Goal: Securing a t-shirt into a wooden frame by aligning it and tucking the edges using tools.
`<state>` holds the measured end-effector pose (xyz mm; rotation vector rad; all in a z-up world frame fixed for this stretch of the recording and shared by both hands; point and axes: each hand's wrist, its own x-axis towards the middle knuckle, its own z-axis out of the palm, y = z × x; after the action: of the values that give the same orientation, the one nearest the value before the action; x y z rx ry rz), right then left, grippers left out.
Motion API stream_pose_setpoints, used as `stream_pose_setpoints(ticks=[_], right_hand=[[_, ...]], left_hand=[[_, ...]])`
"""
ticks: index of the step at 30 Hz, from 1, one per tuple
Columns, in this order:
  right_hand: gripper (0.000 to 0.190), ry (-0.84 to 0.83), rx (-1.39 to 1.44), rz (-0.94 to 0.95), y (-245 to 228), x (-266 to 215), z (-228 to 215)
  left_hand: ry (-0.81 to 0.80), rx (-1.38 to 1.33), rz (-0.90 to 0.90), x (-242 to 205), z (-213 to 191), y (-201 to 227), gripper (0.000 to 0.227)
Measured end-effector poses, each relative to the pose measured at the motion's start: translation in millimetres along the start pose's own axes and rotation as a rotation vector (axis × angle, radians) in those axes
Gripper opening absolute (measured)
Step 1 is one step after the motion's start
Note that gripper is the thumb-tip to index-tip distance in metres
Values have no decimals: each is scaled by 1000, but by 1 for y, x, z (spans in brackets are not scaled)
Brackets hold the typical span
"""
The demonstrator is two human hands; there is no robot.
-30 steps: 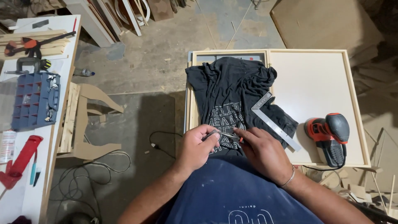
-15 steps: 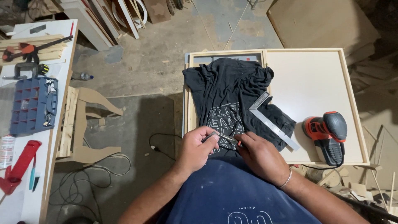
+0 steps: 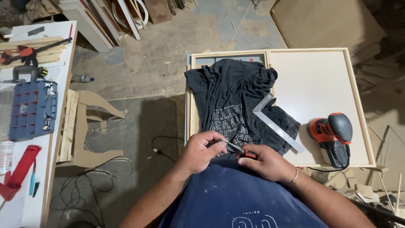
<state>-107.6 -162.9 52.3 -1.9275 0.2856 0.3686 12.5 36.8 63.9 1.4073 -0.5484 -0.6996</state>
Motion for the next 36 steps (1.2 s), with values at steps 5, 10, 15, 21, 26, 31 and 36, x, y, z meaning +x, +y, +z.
stream_pose_setpoints(ticks=[5,10,15,21,26,31,36], right_hand=[[10,64,108,60,22,14,3],[15,196,124,167,75,37,14],[23,144,241,379,147,59,23],[29,87,487,371,117,41,12],[27,41,595,308,97,31,-4],[26,-16,595,223,69,25,-24],[22,-86,615,142,78,26,-25]], left_hand=[[118,58,128,17,11,-23,6],[289,279,47,38,13,-61,9],[244,782,-254,73,-10,-158,18],[219,915,103,87,-19,-201,15],[13,570,54,80,12,-112,24],[-75,520,125,81,16,-87,18],[-79,541,267,82,12,-88,6]])
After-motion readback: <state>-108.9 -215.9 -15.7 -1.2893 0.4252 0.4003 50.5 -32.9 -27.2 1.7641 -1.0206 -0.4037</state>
